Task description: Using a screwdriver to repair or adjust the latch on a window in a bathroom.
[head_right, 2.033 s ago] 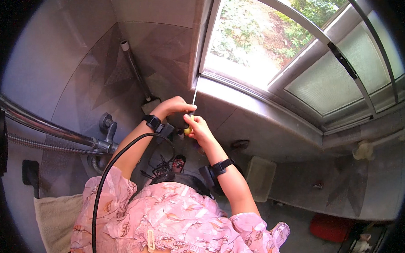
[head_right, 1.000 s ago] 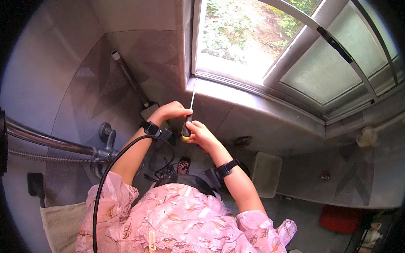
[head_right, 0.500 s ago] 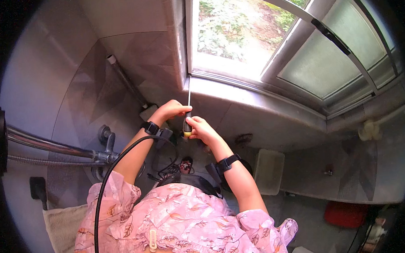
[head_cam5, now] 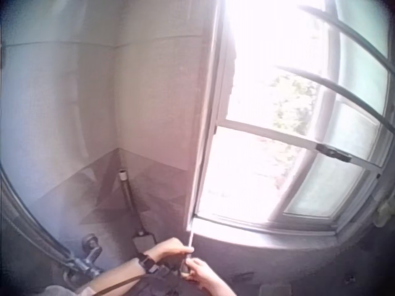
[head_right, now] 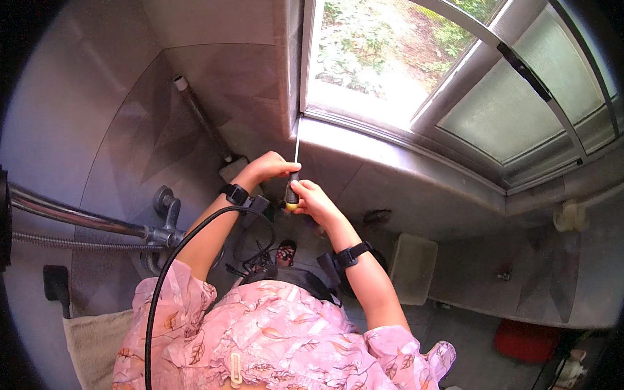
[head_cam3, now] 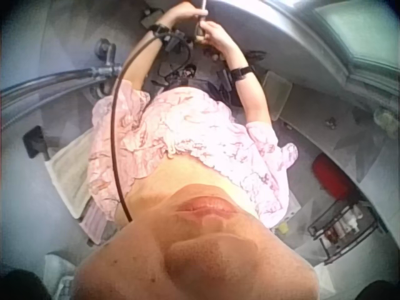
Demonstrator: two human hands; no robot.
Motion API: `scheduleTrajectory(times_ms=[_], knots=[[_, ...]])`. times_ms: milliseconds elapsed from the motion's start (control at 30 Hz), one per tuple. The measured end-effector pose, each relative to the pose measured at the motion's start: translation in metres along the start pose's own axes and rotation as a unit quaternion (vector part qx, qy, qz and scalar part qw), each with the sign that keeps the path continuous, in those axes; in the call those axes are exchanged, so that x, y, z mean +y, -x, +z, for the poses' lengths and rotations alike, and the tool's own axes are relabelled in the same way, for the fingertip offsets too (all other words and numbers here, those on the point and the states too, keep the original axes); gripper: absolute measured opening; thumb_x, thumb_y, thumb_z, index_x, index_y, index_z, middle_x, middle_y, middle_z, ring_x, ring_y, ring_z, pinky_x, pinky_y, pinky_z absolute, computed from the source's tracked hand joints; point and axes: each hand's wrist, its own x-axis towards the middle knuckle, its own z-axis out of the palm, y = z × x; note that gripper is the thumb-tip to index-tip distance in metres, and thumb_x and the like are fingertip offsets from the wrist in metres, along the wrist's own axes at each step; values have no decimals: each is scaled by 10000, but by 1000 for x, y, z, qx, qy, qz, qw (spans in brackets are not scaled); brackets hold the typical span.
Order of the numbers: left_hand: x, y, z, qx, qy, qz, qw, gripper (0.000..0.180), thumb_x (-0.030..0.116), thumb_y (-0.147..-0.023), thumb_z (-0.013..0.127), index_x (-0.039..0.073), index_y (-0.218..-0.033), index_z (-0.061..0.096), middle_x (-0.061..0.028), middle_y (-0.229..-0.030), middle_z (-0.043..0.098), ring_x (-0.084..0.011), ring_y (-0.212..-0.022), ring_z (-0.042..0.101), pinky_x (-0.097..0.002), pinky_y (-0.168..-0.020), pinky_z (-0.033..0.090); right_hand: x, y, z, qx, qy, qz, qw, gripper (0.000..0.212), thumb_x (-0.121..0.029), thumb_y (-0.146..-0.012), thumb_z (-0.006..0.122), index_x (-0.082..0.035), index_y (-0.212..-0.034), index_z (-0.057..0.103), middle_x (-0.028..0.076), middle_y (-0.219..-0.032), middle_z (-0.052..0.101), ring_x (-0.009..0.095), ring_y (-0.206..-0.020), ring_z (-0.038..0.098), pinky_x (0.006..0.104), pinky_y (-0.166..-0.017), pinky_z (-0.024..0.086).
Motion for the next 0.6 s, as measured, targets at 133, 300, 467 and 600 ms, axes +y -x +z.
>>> scheduleTrajectory(times_ms=[133, 300, 467, 600], knots=[[-2, -5, 2, -7, 3, -2, 1000, 455, 441, -679, 684, -10, -634, 643, -64, -557, 561, -143, -516, 501, -281, -509, 403, 0, 1, -1, 0, -14, -2, 1000, 237, -306, -928, 445, -86, -1005, 487, 58, -827, 615, 171, -696, 621, 265, -611, 473], [-13, -13, 5, -9, 10, 7, 1000, 448, 443, -686, 679, 0, -631, 640, -49, -551, 549, -127, -487, 473, -277, -468, 381, 2, 1, -1, -5, -17, -1, 1000, 238, -305, -927, 445, -87, -1011, 487, 69, -848, 620, 178, -694, 621, 267, -608, 474], [-5, -8, 6, -1, 1, 2, 1000, 434, 423, -688, 670, -5, -627, 640, -50, -545, 546, -127, -493, 477, -279, -478, 386, 3, 1, -4, 1, -27, 0, 1000, 236, -301, -928, 442, -89, -1021, 485, 73, -851, 620, 186, -695, 621, 268, -610, 474], [-1, -3, 4, 0, 4, 19, 1000, 435, 419, -686, 670, -11, -626, 640, -56, -541, 544, -126, -497, 480, -277, -491, 392, 2, 1, -3, -2, -25, -4, 1000, 231, -293, -929, 437, -92, -1032, 483, 76, -855, 620, 187, -701, 620, 269, -618, 475]])
